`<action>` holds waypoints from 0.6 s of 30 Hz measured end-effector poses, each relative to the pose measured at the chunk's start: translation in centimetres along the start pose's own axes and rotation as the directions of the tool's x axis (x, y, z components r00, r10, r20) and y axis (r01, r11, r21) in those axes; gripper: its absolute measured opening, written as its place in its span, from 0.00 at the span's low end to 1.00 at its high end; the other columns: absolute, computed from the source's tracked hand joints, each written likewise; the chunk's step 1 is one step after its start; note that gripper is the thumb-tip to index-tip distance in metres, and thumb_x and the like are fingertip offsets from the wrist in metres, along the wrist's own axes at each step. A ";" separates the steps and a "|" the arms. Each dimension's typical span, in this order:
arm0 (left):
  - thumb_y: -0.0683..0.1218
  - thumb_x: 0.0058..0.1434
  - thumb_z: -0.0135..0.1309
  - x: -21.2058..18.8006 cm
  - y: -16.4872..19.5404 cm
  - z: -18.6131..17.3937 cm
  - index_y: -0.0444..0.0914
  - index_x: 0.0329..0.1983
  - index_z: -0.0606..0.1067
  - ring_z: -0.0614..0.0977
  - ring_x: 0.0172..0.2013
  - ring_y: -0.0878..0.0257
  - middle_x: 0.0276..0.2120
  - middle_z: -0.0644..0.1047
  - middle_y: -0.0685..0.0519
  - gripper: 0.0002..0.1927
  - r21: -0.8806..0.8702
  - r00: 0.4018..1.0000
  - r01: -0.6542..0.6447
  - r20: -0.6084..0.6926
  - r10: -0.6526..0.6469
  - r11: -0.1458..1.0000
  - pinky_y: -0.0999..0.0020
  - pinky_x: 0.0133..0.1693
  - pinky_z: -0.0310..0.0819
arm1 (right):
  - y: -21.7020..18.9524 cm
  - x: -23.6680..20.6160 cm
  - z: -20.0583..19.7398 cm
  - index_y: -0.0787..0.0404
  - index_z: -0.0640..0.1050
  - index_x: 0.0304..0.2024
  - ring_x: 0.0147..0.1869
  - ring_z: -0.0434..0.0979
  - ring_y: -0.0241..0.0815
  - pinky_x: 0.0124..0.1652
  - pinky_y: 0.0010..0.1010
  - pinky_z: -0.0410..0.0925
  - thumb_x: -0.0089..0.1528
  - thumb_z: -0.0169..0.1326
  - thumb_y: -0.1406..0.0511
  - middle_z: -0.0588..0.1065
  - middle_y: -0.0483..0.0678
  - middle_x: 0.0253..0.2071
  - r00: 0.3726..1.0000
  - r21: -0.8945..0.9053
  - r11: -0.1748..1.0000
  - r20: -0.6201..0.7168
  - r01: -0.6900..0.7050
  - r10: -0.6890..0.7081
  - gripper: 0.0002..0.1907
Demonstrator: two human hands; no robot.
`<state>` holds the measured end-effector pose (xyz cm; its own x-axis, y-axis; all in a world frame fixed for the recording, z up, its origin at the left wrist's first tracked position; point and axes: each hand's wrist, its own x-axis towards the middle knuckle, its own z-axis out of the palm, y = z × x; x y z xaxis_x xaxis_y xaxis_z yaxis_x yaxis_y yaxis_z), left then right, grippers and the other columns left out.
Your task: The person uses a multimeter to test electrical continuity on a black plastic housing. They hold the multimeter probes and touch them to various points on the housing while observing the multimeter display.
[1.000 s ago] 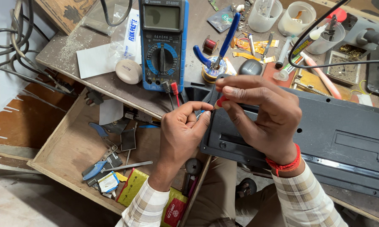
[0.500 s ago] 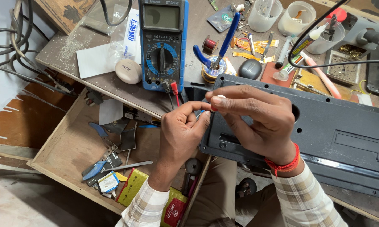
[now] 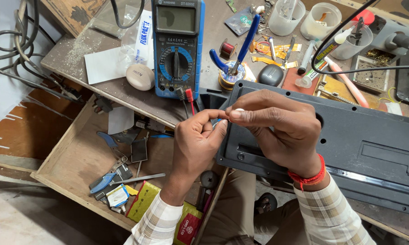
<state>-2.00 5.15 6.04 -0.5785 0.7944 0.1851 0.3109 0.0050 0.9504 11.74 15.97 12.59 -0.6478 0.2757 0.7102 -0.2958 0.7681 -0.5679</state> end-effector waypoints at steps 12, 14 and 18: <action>0.44 0.62 0.59 0.1 -0.1 0.0 0.37 0.41 0.83 0.61 0.17 0.78 0.13 0.59 0.63 0.08 0.005 1.000 -0.011 0.001 0.011 1.000 0.74 0.20 0.56 | 0.8 -0.5 0.1 0.62 0.79 0.52 0.52 0.86 0.45 0.50 0.29 0.82 0.66 0.59 0.79 0.81 0.56 0.50 0.999 0.069 0.998 0.049 -0.008 0.005 0.14; 0.44 0.62 0.59 0.1 -0.1 0.0 0.38 0.42 0.83 0.61 0.17 0.78 0.13 0.59 0.63 0.08 -0.002 1.000 -0.014 0.002 0.014 1.000 0.74 0.21 0.57 | 0.7 -0.5 0.0 0.62 0.79 0.51 0.51 0.86 0.44 0.49 0.29 0.82 0.66 0.58 0.79 0.81 0.55 0.49 0.999 0.074 0.997 0.032 -0.008 0.006 0.14; 0.43 0.62 0.59 0.0 0.1 0.0 0.38 0.41 0.84 0.61 0.17 0.77 0.14 0.59 0.63 0.08 -0.029 1.000 0.000 0.010 0.000 1.000 0.73 0.21 0.57 | 0.7 -0.4 0.1 0.63 0.80 0.49 0.43 0.84 0.39 0.41 0.23 0.79 0.64 0.61 0.79 0.80 0.53 0.45 1.000 0.063 0.998 -0.004 0.003 -0.003 0.13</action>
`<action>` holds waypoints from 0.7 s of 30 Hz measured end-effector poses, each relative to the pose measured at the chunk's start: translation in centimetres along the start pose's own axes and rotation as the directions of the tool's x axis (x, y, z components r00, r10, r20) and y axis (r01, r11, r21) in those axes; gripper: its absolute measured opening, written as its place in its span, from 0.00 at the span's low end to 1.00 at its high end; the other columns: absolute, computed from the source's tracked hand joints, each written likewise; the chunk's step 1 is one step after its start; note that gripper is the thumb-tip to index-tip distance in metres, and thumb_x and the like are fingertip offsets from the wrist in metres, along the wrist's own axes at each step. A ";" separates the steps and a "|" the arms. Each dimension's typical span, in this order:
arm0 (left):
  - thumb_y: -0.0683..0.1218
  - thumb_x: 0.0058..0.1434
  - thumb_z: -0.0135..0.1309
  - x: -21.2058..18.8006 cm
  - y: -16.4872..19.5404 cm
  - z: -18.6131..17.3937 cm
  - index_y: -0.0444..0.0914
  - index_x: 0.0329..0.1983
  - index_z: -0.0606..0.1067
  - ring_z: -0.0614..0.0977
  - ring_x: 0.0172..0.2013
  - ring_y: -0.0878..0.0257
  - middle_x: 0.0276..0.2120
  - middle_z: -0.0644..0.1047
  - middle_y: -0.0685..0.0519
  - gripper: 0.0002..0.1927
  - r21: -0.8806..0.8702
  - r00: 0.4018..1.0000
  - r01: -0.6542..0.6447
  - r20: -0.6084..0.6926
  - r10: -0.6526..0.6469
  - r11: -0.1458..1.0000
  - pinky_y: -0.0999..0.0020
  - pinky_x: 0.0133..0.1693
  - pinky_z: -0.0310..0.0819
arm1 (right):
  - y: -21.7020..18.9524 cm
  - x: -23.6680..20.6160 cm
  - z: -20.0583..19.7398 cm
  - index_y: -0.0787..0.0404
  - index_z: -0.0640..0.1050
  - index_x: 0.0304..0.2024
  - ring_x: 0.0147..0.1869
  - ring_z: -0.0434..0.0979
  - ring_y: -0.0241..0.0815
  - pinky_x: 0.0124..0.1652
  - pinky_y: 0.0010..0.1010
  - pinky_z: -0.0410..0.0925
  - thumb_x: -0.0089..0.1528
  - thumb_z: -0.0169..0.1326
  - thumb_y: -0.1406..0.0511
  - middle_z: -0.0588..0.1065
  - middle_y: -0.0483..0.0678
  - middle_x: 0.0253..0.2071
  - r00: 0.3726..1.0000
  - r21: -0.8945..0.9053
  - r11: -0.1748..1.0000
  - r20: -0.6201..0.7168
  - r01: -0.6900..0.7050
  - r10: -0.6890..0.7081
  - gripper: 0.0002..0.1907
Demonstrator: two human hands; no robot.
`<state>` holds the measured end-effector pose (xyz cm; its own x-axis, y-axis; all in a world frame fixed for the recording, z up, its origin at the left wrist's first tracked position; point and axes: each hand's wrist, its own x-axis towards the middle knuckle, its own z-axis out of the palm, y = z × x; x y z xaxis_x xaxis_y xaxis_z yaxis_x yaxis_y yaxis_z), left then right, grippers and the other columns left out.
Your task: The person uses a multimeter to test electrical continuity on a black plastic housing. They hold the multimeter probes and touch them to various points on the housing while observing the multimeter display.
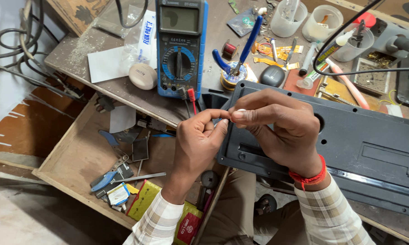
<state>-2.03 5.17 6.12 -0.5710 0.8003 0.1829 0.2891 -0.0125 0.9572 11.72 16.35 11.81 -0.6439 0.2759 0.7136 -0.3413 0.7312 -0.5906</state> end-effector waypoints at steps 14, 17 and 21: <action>0.43 0.61 0.59 0.0 0.1 0.0 0.39 0.41 0.84 0.60 0.17 0.77 0.13 0.58 0.63 0.07 0.012 1.000 -0.010 -0.006 0.010 1.000 0.73 0.21 0.55 | 0.4 -0.5 -0.2 0.64 0.80 0.49 0.48 0.86 0.42 0.47 0.27 0.81 0.66 0.61 0.78 0.81 0.54 0.44 1.000 0.028 0.999 -0.006 -0.029 0.029 0.11; 0.43 0.61 0.59 0.0 0.1 0.1 0.39 0.41 0.84 0.60 0.17 0.78 0.13 0.58 0.63 0.07 0.015 1.000 -0.013 -0.009 0.013 1.000 0.73 0.21 0.55 | 0.7 -0.6 -0.1 0.63 0.80 0.46 0.47 0.84 0.41 0.46 0.28 0.79 0.61 0.66 0.75 0.80 0.52 0.41 0.998 -0.017 0.999 -0.049 -0.040 0.039 0.12; 0.43 0.62 0.58 0.0 0.2 0.0 0.39 0.41 0.84 0.60 0.17 0.78 0.13 0.58 0.63 0.08 0.001 1.000 0.010 0.002 -0.010 1.000 0.74 0.20 0.55 | 0.7 -0.5 -0.2 0.63 0.79 0.47 0.46 0.82 0.37 0.43 0.25 0.78 0.62 0.66 0.74 0.78 0.54 0.45 0.998 -0.020 0.998 -0.043 -0.054 0.053 0.13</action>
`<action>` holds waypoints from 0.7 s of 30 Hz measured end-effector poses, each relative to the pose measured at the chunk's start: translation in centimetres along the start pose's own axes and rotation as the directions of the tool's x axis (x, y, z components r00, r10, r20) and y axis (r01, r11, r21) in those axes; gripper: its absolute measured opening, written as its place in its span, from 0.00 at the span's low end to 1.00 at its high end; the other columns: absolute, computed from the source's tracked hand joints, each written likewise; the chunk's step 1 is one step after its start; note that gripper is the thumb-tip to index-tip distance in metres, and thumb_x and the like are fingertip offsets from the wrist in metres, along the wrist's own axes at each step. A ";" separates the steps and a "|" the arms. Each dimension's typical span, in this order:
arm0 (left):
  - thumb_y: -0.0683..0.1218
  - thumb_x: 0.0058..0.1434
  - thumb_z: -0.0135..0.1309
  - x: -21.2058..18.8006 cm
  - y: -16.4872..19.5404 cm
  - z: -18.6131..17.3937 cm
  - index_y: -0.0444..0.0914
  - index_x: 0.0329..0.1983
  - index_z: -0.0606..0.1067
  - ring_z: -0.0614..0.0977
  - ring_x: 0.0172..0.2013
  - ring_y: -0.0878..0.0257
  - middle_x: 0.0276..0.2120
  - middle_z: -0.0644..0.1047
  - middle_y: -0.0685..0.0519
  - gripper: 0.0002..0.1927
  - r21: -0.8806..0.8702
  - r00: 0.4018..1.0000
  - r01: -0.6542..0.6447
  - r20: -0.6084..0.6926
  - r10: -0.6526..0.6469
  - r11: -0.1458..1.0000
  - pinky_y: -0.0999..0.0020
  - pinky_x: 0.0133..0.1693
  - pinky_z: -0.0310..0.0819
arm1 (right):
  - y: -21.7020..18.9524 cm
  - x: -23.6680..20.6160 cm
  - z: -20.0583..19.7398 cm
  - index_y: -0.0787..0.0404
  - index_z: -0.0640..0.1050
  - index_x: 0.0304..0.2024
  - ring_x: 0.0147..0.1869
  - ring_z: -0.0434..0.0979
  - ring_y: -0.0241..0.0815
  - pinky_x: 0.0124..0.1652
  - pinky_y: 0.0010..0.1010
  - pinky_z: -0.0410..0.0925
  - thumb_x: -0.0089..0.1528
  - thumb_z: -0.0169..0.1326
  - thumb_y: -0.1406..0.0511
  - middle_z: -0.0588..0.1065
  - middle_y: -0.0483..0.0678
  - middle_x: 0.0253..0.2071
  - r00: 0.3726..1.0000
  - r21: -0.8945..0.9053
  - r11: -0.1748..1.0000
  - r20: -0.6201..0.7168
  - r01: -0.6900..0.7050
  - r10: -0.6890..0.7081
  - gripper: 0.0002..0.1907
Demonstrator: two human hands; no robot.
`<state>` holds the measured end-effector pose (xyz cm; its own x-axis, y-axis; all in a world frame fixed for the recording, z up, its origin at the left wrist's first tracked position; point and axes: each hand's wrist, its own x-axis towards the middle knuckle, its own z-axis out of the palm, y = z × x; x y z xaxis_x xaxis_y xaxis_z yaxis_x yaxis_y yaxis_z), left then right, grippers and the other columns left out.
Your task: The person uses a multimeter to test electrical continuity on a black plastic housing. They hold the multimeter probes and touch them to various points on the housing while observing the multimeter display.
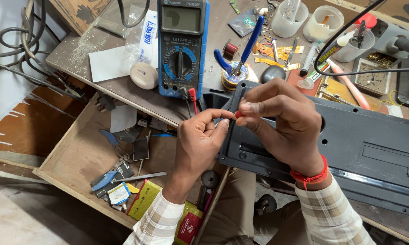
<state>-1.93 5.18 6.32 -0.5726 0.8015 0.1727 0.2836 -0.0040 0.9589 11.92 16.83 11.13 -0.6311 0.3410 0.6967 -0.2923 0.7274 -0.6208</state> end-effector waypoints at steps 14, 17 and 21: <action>0.43 0.62 0.59 0.0 -0.1 0.0 0.39 0.42 0.84 0.60 0.18 0.78 0.14 0.58 0.63 0.07 0.001 1.000 -0.013 -0.006 0.013 1.000 0.74 0.21 0.56 | -0.6 0.5 0.2 0.65 0.79 0.42 0.47 0.83 0.39 0.46 0.29 0.79 0.59 0.66 0.74 0.79 0.54 0.41 0.999 0.012 0.999 -0.022 -0.048 0.048 0.11; 0.43 0.62 0.58 0.0 -0.1 0.0 0.40 0.42 0.84 0.60 0.17 0.78 0.13 0.57 0.63 0.08 0.013 1.000 0.004 0.004 -0.004 1.000 0.74 0.20 0.55 | -0.9 0.7 0.2 0.66 0.77 0.42 0.49 0.83 0.41 0.46 0.29 0.79 0.60 0.61 0.75 0.78 0.58 0.47 0.998 0.052 0.997 0.026 -0.059 0.058 0.09; 0.43 0.61 0.58 0.0 -0.1 0.0 0.40 0.41 0.84 0.60 0.17 0.78 0.13 0.58 0.63 0.08 0.018 1.000 -0.009 -0.005 0.009 1.000 0.74 0.21 0.55 | -1.0 0.3 0.2 0.65 0.78 0.42 0.49 0.85 0.42 0.46 0.30 0.80 0.62 0.57 0.76 0.81 0.57 0.44 0.989 0.087 0.985 -0.002 -0.149 0.149 0.06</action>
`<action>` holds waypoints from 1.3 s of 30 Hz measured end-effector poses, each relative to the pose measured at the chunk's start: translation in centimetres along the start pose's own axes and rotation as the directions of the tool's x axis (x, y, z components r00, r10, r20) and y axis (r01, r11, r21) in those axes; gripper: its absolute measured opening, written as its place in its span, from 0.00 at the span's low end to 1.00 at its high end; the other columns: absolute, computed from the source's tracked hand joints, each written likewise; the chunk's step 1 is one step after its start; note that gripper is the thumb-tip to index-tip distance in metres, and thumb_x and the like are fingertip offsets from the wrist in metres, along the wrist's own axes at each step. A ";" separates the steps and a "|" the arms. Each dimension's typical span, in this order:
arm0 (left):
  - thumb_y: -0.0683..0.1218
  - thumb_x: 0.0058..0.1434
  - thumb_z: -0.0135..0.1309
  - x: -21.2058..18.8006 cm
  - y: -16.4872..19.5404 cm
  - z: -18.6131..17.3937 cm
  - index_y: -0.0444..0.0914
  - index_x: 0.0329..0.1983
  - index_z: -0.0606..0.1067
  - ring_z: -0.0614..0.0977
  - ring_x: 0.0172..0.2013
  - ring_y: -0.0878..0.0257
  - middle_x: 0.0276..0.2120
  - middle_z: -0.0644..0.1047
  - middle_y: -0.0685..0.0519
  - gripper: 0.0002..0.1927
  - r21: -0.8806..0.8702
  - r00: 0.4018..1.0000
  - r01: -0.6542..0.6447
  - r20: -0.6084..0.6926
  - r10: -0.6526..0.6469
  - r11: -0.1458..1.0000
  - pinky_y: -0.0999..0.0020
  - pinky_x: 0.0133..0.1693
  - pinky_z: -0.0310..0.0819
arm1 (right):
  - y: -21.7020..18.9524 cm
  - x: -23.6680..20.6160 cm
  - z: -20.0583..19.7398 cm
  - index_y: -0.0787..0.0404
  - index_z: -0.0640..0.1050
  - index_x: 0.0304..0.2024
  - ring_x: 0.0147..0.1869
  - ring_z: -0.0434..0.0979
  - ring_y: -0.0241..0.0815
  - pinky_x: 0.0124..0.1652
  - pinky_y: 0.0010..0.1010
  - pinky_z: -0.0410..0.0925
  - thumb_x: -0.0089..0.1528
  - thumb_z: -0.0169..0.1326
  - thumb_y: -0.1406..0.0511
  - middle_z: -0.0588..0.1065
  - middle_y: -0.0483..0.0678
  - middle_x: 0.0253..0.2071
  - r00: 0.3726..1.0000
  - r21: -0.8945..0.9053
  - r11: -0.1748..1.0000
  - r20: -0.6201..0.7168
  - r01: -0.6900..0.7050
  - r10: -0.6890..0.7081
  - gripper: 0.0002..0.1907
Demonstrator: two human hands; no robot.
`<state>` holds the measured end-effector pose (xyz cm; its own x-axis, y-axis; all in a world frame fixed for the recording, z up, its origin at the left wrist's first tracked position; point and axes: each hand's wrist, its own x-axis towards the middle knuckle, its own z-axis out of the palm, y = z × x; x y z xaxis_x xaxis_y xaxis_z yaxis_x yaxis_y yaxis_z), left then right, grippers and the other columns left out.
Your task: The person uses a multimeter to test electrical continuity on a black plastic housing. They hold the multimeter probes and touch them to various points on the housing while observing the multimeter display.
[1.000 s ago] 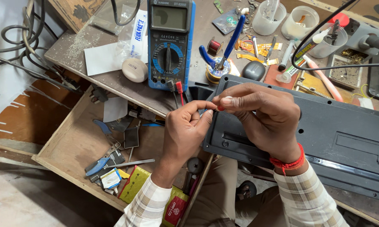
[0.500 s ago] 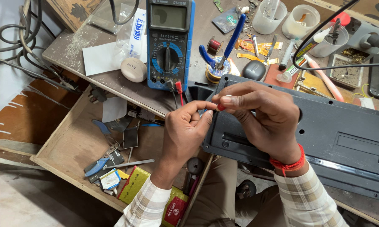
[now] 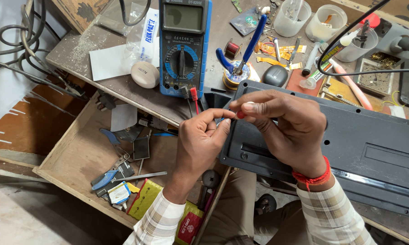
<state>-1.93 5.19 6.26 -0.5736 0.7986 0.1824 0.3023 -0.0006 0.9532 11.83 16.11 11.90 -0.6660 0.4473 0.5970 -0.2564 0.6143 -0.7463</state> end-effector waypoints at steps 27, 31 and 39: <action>0.42 0.62 0.59 0.0 0.1 0.0 0.39 0.42 0.84 0.60 0.18 0.78 0.14 0.57 0.63 0.08 -0.023 1.000 0.014 0.010 -0.014 1.000 0.74 0.21 0.55 | 0.3 0.2 -0.1 0.67 0.77 0.46 0.50 0.82 0.42 0.45 0.24 0.79 0.64 0.61 0.76 0.77 0.58 0.49 0.991 -0.009 0.991 0.025 0.133 -0.133 0.09; 0.43 0.62 0.59 0.0 0.1 0.1 0.39 0.42 0.84 0.60 0.18 0.78 0.14 0.57 0.63 0.08 -0.020 1.000 0.011 0.003 -0.011 1.000 0.74 0.21 0.56 | 0.1 0.1 0.2 0.67 0.76 0.41 0.48 0.83 0.41 0.46 0.29 0.80 0.63 0.57 0.76 0.79 0.57 0.44 0.999 0.023 0.999 0.010 0.046 -0.047 0.05; 0.43 0.62 0.59 0.0 0.0 0.0 0.38 0.41 0.84 0.60 0.18 0.78 0.14 0.58 0.63 0.08 -0.028 1.000 0.008 -0.002 -0.008 1.000 0.74 0.21 0.56 | 0.7 0.0 -0.1 0.64 0.75 0.41 0.44 0.82 0.38 0.42 0.26 0.77 0.59 0.68 0.73 0.77 0.52 0.40 0.984 -0.100 0.981 -0.038 0.169 -0.173 0.14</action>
<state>-1.90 5.19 6.27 -0.5775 0.7974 0.1750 0.2763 -0.0108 0.9610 11.67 16.60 11.39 -0.5843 0.3587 0.7280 -0.2938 0.7426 -0.6018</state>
